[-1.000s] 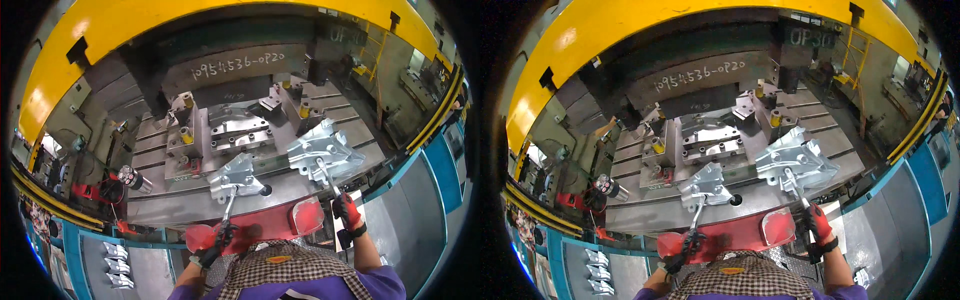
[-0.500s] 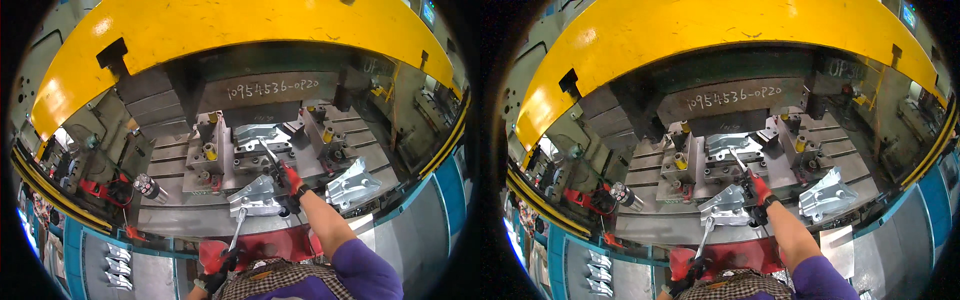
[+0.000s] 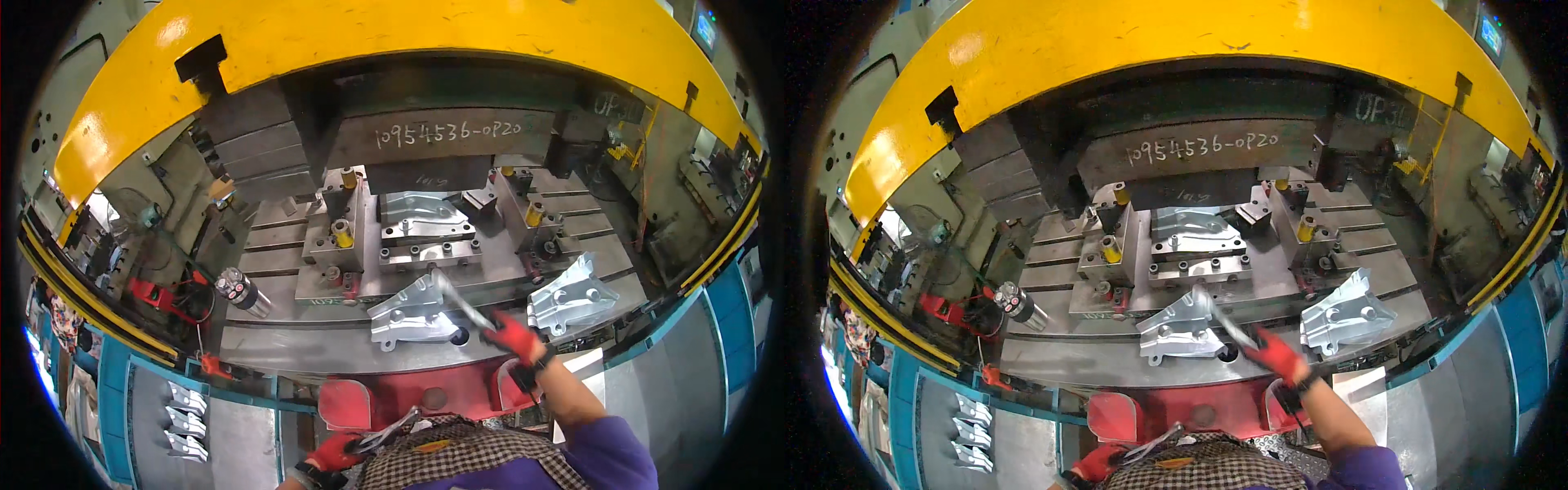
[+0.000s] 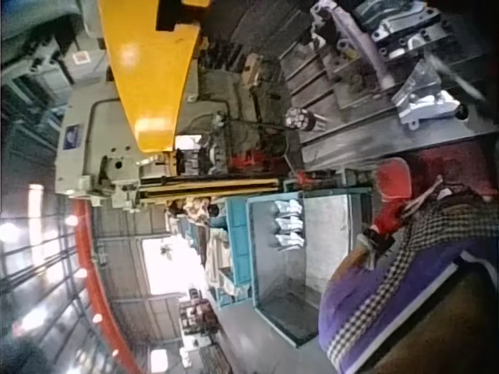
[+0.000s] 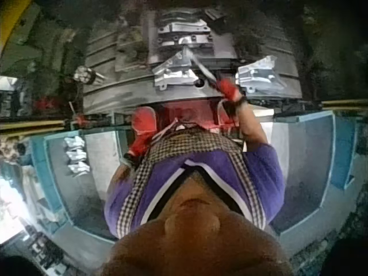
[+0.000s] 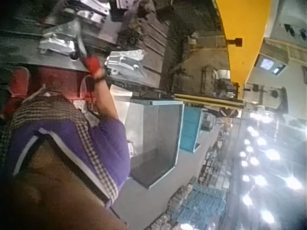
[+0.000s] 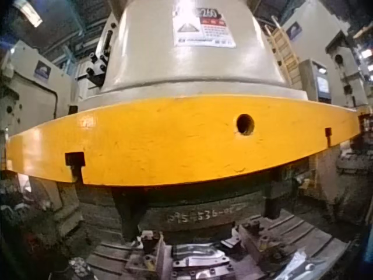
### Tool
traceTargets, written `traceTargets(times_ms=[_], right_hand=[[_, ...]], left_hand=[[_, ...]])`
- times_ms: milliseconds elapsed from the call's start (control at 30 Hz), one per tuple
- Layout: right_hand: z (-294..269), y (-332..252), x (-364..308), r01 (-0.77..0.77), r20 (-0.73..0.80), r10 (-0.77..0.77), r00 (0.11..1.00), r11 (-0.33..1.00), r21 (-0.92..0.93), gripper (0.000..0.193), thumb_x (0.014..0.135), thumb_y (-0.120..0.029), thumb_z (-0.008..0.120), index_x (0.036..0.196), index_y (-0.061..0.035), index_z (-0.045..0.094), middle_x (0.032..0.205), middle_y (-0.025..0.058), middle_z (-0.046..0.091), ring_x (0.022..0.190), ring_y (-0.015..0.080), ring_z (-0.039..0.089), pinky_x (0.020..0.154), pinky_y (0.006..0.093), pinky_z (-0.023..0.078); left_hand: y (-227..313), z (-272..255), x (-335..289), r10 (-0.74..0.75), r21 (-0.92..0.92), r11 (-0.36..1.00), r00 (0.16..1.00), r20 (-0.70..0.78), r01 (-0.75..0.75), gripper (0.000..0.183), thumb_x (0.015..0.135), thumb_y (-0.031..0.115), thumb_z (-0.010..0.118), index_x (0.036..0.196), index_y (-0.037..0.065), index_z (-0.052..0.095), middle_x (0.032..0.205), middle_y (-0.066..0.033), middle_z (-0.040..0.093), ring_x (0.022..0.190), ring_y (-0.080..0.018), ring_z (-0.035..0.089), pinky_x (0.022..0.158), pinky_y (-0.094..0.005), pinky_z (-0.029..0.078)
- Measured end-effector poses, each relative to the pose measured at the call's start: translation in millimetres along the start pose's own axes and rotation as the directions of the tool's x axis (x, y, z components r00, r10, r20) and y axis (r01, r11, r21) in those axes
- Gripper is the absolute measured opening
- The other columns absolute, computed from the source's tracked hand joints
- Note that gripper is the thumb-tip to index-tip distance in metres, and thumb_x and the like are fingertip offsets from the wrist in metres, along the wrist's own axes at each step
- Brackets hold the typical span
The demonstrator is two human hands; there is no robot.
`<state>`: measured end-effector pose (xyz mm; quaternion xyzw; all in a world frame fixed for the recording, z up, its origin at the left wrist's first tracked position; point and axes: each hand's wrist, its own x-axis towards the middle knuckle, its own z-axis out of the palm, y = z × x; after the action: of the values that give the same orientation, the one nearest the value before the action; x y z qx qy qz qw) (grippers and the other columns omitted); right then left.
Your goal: Placing metal brackets into an industrial press, cycling the machine, and removing processed parts.
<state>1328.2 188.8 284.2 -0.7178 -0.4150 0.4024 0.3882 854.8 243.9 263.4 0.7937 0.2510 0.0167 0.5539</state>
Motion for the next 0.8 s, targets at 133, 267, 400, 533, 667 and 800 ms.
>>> traceTargets(times_ms=[133, 267, 400, 533, 667, 800], right_hand=[[-9, 35, -133, 0.161, 0.456, -0.135, 0.88, 0.987, -0.019, 0.051, 0.082, -0.031, 0.067, 0.124, -0.0052, 0.053, 0.114, 0.0138, 0.061, 0.105, 0.021, 0.058, 0.091, 0.0343, 0.044], [15, 98, -210, 0.132, 0.239, -0.005, 0.971, 0.844, -0.52, 0.057, 0.076, -0.042, 0.068, 0.123, -0.0108, 0.056, 0.134, 0.0175, 0.046, 0.127, 0.0345, 0.04, 0.104, 0.0446, 0.034], [35, 121, -201, 0.084, 0.03, -0.093, 0.995, 0.657, -0.749, 0.053, 0.07, -0.041, 0.068, 0.118, -0.0199, 0.057, 0.139, 0.0163, 0.038, 0.128, 0.0479, 0.028, 0.101, 0.058, 0.03], [41, 125, -186, 0.104, 0.073, -0.075, 0.995, 0.636, -0.765, 0.056, 0.071, -0.039, 0.067, 0.121, -0.0171, 0.055, 0.136, 0.0166, 0.042, 0.127, 0.0457, 0.032, 0.1, 0.0574, 0.031], [40, 123, -173, 0.238, 0.082, -0.27, 0.959, 0.62, -0.748, 0.051, 0.073, -0.039, 0.064, 0.118, -0.0143, 0.057, 0.128, 0.0155, 0.052, 0.121, 0.0376, 0.044, 0.095, 0.0534, 0.038], [38, 127, -162, 0.227, 0.122, -0.215, 0.969, 0.577, -0.785, 0.049, 0.073, -0.039, 0.064, 0.116, -0.0144, 0.059, 0.123, 0.0145, 0.056, 0.117, 0.035, 0.049, 0.093, 0.0494, 0.041]], left_hand=[[-20, 14, -14, -0.051, 0.692, 0.704, 0.983, -0.178, 0.162, 0.057, 0.066, 0.049, 0.071, 0.113, 0.018, 0.064, 0.129, -0.0131, 0.049, 0.124, -0.0406, 0.037, 0.103, -0.0518, 0.031], [-12, 16, 9, 0.03, 0.79, 0.6, 0.983, -0.182, 0.128, 0.066, 0.065, 0.046, 0.071, 0.124, 0.019, 0.056, 0.135, -0.0142, 0.045, 0.128, -0.0404, 0.034, 0.106, -0.0507, 0.029], [-53, 15, 29, 0.15, 0.797, 0.604, 0.98, -0.128, 0.011, 0.053, 0.069, 0.042, 0.064, 0.117, 0.018, 0.059, 0.124, -0.0122, 0.056, 0.119, -0.0348, 0.047, 0.1, -0.0452, 0.037], [-73, 16, 27, 0.083, 0.824, 0.565, 0.991, -0.105, 0.04, 0.06, 0.065, 0.048, 0.066, 0.117, 0.018, 0.058, 0.125, -0.0128, 0.055, 0.119, -0.036, 0.048, 0.1, -0.0471, 0.037], [-62, 15, 29, 0.022, 0.842, 0.533, 0.993, -0.118, 0.088, 0.06, 0.07, 0.047, 0.065, 0.122, 0.018, 0.055, 0.126, -0.0127, 0.055, 0.119, -0.036, 0.048, 0.1, -0.0472, 0.037], [-44, 14, 32, -0.044, 0.819, 0.556, 0.989, -0.14, 0.14, 0.06, 0.069, 0.045, 0.065, 0.121, 0.017, 0.055, 0.126, -0.0135, 0.054, 0.12, -0.0361, 0.047, 0.1, -0.047, 0.037]])
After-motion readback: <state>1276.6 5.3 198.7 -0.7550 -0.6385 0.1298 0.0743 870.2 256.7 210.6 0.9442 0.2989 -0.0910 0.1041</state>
